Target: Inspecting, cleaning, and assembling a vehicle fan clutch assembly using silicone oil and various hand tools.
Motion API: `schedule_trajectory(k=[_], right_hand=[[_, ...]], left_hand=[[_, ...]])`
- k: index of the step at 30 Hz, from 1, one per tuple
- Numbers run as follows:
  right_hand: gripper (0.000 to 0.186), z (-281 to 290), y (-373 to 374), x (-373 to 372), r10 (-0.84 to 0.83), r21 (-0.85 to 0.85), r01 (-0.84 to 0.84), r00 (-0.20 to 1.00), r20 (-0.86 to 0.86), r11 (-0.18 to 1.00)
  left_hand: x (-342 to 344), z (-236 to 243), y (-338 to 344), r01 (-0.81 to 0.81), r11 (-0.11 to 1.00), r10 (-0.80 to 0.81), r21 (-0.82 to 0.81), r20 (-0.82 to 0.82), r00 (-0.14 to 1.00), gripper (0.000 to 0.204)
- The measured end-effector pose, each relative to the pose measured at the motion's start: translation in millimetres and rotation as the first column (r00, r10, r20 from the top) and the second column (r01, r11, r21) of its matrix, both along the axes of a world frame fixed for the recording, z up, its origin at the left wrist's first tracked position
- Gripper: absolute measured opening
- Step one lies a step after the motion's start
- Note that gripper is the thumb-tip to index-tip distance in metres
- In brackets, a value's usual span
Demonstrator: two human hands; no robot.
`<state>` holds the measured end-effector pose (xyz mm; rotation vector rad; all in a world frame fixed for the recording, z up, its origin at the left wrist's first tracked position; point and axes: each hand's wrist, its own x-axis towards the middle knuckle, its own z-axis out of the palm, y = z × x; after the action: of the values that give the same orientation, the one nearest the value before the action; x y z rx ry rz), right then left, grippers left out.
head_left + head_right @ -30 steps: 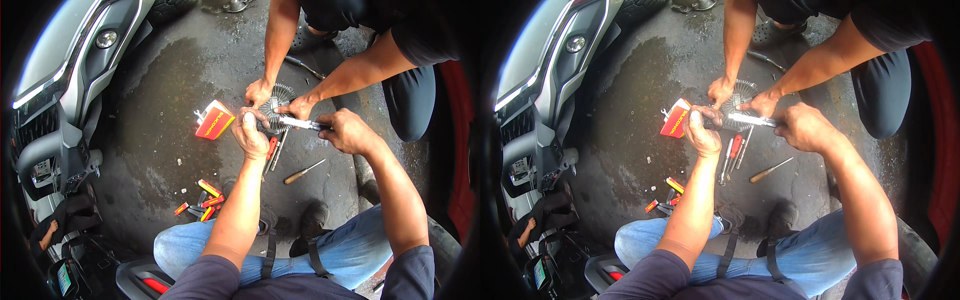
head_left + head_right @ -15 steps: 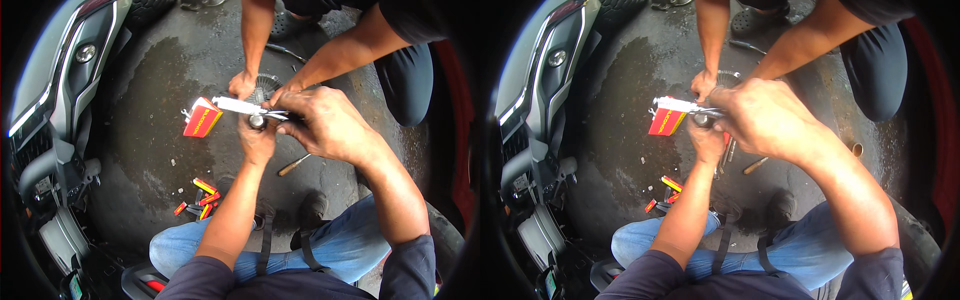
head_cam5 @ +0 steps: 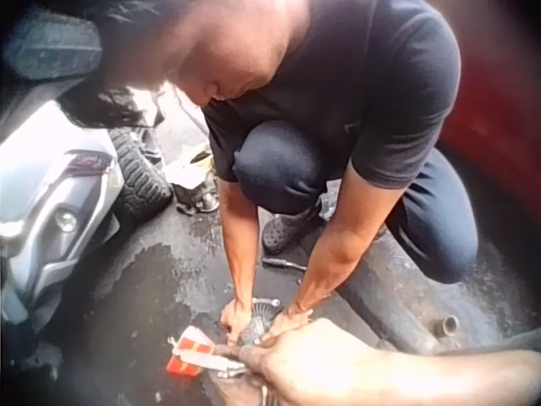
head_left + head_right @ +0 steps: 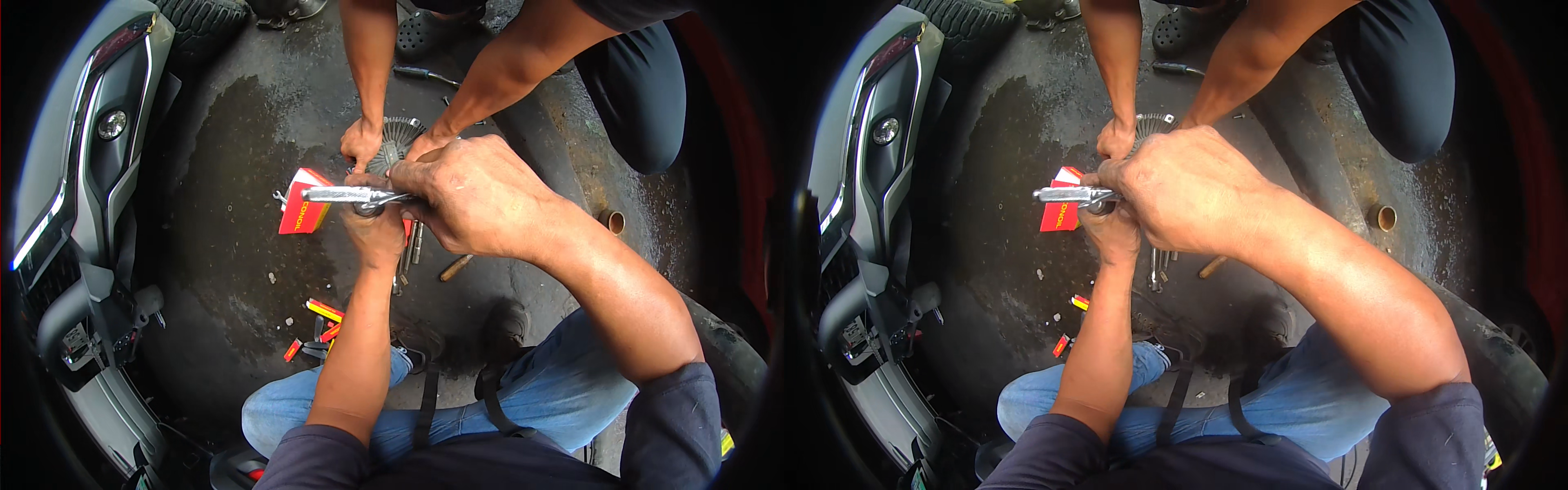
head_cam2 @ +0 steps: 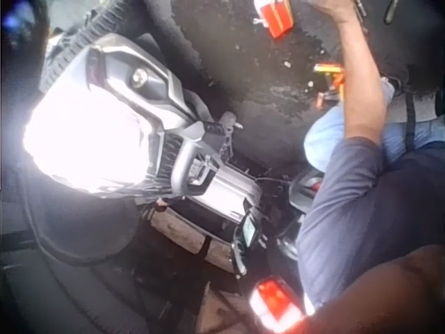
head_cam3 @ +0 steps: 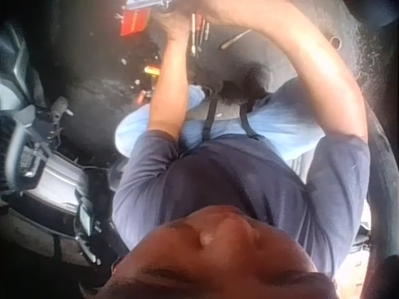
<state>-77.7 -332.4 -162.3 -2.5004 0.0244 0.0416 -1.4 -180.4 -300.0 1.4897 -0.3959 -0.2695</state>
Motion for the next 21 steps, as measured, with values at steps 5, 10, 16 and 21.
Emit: schedule_trajectory(k=[5,10,16,21], right_hand=[[0.032,-2.5,-5.5,0.7,0.011,-0.018,-0.012,0.997,-0.070,1.000],[0.021,-43.5,-63.1,-11.6,0.015,0.278,0.133,0.882,-0.472,0.951],[0.031,-175.6,-48.9,-54.0,-0.125,-0.116,0.053,0.589,-0.799,0.992],[0.031,-218.3,-28.1,-82.2,-0.315,-0.252,0.188,0.569,-0.760,0.949]], left_hand=[[-2.9,-1.1,-0.1,-0.005,0.997,0.005,0.074,-0.005,1.000,0.025],[8.3,-5.8,13.4,0.088,0.996,-0.092,0.027,0.242,0.966,0.035],[2.2,-0.1,5.2,0.162,0.956,-0.175,-0.244,-0.032,0.984,0.047],[-8.7,21.9,-14.1,0.010,0.989,0.004,-0.147,0.096,0.995,0.032]])
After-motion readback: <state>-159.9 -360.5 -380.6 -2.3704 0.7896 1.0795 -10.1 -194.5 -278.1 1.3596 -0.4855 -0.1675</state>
